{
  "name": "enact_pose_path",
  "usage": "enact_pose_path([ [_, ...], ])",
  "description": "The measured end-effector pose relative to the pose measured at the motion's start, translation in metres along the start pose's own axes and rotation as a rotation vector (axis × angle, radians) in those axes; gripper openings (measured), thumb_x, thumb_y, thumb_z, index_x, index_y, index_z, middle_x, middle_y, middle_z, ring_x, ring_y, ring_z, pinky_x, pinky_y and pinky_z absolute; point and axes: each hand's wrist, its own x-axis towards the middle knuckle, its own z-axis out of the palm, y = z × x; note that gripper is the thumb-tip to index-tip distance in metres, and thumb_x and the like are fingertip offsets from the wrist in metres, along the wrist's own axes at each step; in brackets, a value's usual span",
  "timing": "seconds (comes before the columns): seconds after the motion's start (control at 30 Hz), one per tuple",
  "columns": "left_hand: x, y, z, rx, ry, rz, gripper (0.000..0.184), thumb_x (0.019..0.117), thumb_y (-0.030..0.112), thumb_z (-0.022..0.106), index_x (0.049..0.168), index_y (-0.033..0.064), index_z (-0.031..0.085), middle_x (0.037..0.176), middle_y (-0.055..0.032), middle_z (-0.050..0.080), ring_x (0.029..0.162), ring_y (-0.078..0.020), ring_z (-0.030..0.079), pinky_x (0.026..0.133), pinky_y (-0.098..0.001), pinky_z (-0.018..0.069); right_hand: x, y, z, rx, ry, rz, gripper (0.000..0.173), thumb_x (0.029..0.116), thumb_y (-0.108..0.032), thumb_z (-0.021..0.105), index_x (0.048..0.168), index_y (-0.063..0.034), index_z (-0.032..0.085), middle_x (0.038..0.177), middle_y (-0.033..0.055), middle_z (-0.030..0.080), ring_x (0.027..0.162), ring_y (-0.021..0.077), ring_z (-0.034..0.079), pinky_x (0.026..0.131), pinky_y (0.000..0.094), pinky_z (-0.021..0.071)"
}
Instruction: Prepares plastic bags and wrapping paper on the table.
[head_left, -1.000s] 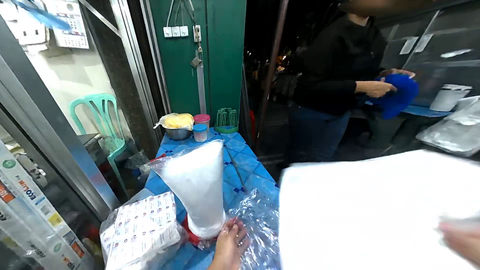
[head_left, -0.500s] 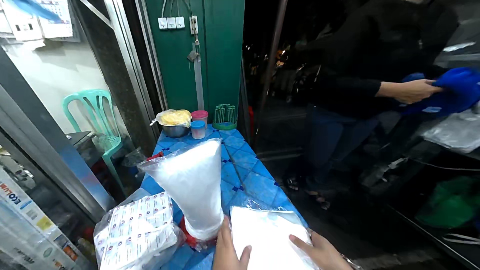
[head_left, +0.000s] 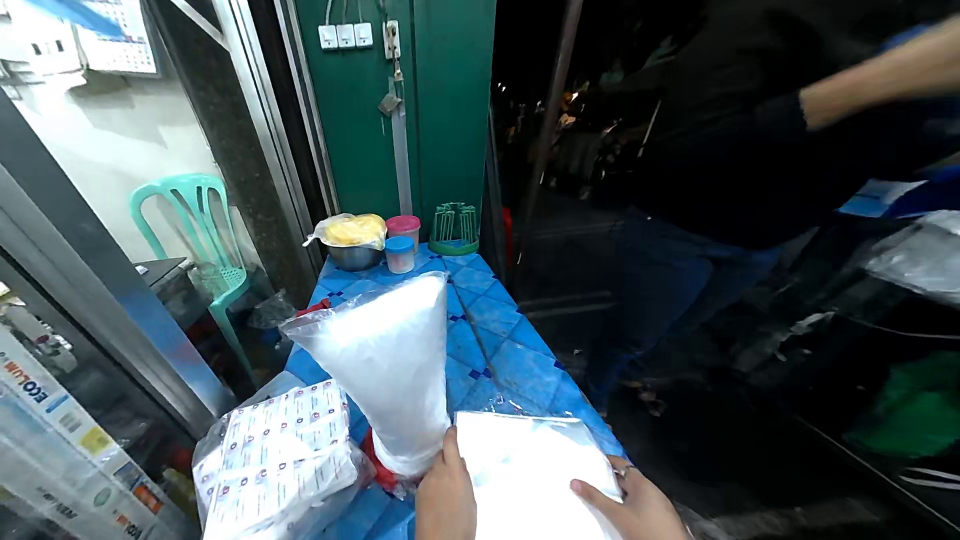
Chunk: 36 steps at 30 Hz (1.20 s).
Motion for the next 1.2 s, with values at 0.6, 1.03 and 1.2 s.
enact_pose_path([
  [0.6, -0.004, -0.039, 0.058, -0.014, 0.271, 0.567, 0.035, 0.0987, 0.025, 0.061, 0.125, 0.0033, 0.072, 0.132, -0.0186, 0.066, 0.129, -0.0393, 0.058, 0.109, -0.0563, 0.0431, -0.001, -0.028, 0.060, -0.406, 0.057, -0.393, 0.059, 0.1002, -0.040, 0.060, 0.145, -0.0023, 0.057, 0.128, 0.0301, 0.063, 0.120, 0.0526, 0.056, 0.100, 0.0652, 0.0442],
  [1.03, -0.003, -0.041, 0.059, -0.043, 0.256, 0.565, 0.032, 0.0992, 0.023, 0.059, 0.121, 0.0038, 0.073, 0.130, -0.0172, 0.067, 0.129, -0.0366, 0.058, 0.111, -0.0530, 0.0416, 0.013, -0.028, 0.070, -0.489, 0.133, -0.469, 0.058, 0.0984, -0.049, 0.056, 0.135, -0.0042, 0.066, 0.128, 0.0245, 0.063, 0.122, 0.0472, 0.056, 0.102, 0.0639, 0.0406],
  [1.2, -0.002, -0.044, 0.061, -0.061, 0.278, 0.599, 0.031, 0.0983, 0.022, 0.060, 0.119, 0.0037, 0.074, 0.128, -0.0180, 0.068, 0.127, -0.0372, 0.060, 0.110, -0.0541, 0.0424, 0.014, -0.030, 0.066, -0.481, 0.043, -0.463, 0.056, 0.0983, -0.044, 0.057, 0.136, -0.0025, 0.062, 0.146, 0.0184, 0.056, 0.136, 0.0437, 0.049, 0.109, 0.0636, 0.0360],
])
